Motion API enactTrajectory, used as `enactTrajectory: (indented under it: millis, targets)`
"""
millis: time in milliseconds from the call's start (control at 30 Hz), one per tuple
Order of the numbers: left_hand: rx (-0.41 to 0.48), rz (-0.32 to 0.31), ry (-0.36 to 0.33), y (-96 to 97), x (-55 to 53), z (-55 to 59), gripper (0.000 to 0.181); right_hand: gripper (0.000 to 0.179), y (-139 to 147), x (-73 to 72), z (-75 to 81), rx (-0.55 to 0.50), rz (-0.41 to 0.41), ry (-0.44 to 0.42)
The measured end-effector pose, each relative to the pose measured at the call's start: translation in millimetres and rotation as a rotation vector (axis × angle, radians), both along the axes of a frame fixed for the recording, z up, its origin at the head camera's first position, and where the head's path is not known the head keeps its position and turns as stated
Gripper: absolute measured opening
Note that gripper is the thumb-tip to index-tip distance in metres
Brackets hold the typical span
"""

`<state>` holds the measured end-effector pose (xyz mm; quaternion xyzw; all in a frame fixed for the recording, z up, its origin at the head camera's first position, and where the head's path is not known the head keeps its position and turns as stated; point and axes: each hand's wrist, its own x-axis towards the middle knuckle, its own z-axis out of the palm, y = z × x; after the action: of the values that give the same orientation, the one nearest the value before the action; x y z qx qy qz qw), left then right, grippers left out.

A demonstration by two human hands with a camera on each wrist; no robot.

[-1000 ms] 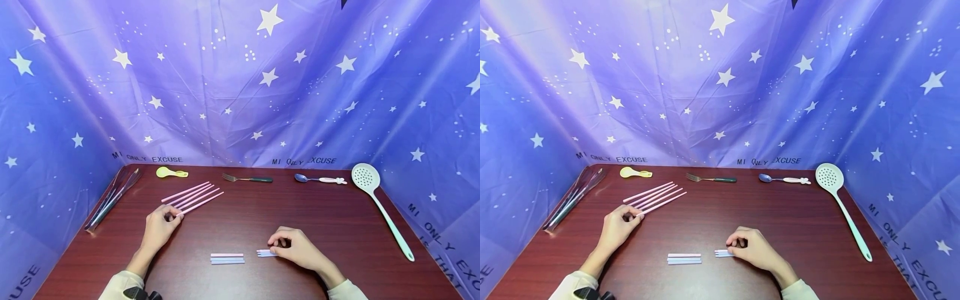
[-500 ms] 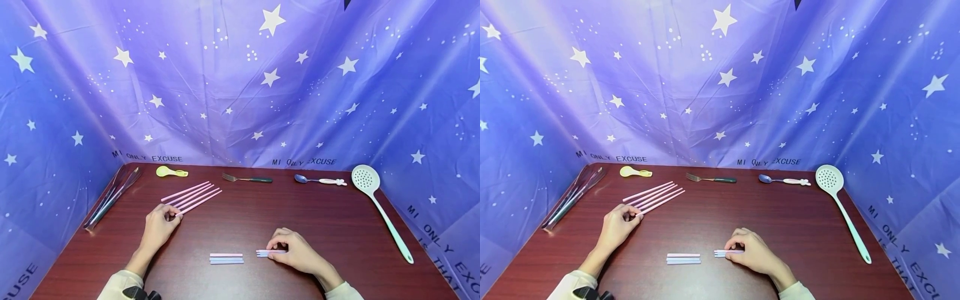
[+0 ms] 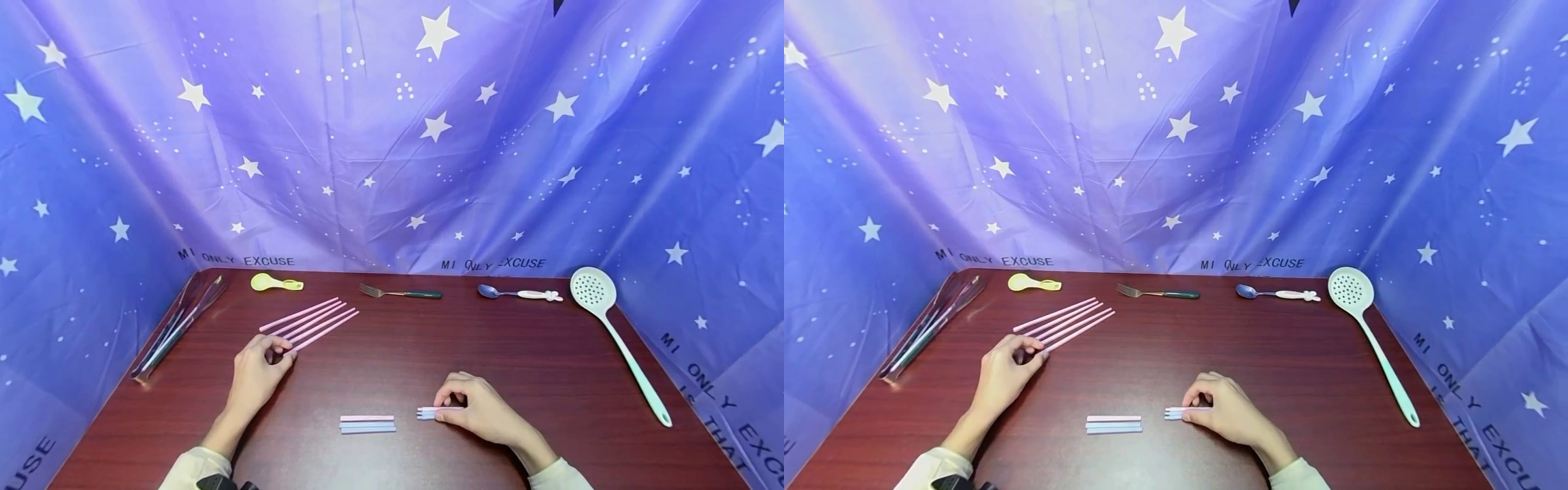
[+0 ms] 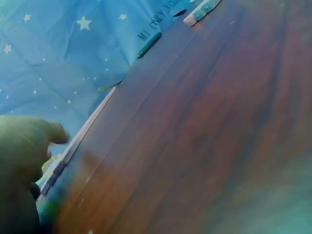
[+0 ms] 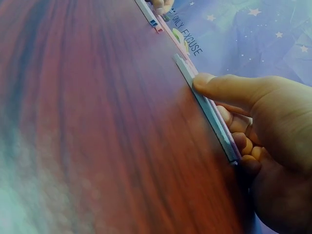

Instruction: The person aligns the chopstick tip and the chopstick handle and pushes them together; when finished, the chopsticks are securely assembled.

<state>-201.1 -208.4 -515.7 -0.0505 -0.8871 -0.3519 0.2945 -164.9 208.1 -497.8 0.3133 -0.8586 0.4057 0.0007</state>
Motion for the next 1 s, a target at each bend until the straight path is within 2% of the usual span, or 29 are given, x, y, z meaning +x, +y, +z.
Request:
enactTrajectory:
  millis: [67, 167, 267, 333, 467, 633, 767, 1000]
  targets:
    - [0.029, -0.052, 0.049, 6.7, 2.5, 0.2, 0.024, 0.014, -0.5, 0.4, 0.0, 0.003, -0.010, 0.004]
    - [0.054, -0.185, 0.073, 22.7, 8.7, 0.5, 0.027, 0.015, -0.8, 0.5, -0.9, 0.006, -0.021, 0.017]
    - [0.044, -0.332, 0.018, 41.8, 17.6, 0.9, 0.026, 0.016, -1.1, 0.0, -1.8, 0.014, -0.028, 0.019]
    - [0.027, -0.410, -0.041, 53.8, 24.7, 1.5, 0.023, 0.016, -1.4, -0.5, -2.4, 0.021, -0.031, 0.013]
    - [-0.021, -0.520, -0.138, 71.7, 37.7, 2.2, 0.019, 0.016, -1.6, -0.9, -2.9, 0.025, -0.036, -0.006]
    - [-0.087, -0.583, -0.217, 80.7, 49.1, 3.6, 0.018, 0.016, -2.3, -0.4, -1.7, 0.017, -0.038, -0.015]
    - [-0.119, -0.594, -0.234, 85.5, 54.6, 3.9, 0.019, 0.016, -2.7, 0.1, -1.3, 0.019, -0.039, -0.005]
    - [-0.101, -0.583, -0.251, 90.8, 58.3, 5.6, 0.016, 0.016, -3.2, 0.3, -2.2, 0.011, -0.034, 0.029]
